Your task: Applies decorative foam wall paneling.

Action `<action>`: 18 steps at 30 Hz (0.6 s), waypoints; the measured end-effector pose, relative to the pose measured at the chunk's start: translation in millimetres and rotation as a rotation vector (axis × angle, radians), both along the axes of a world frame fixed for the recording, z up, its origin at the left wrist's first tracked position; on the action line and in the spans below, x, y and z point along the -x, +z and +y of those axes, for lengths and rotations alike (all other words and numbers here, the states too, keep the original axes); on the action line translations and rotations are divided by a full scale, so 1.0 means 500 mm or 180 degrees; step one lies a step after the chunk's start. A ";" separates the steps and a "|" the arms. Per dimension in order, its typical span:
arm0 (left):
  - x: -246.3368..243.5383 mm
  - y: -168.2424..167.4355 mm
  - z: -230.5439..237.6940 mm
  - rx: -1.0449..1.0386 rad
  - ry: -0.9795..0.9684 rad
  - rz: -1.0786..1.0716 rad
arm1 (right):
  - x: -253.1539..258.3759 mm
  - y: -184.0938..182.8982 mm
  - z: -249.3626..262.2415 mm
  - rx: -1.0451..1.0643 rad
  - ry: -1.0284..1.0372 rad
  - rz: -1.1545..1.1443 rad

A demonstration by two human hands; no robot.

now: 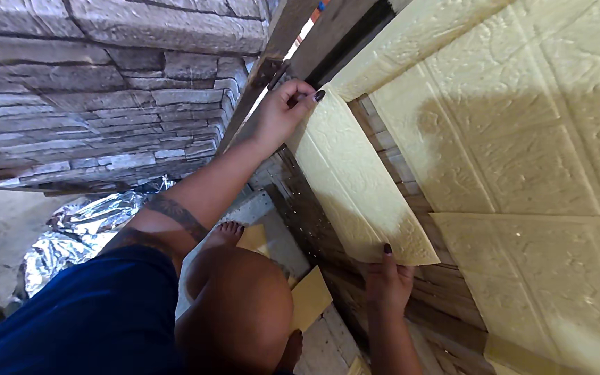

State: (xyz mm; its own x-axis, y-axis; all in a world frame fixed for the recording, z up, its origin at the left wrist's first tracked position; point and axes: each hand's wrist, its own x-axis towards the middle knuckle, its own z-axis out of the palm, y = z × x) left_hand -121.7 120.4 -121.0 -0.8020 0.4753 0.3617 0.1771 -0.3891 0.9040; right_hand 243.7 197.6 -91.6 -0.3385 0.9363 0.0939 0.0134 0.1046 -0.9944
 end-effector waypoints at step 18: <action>-0.005 0.024 -0.009 0.0456 0.0116 -0.0168 | -0.002 0.016 -0.019 0.0106 -0.0009 -0.0020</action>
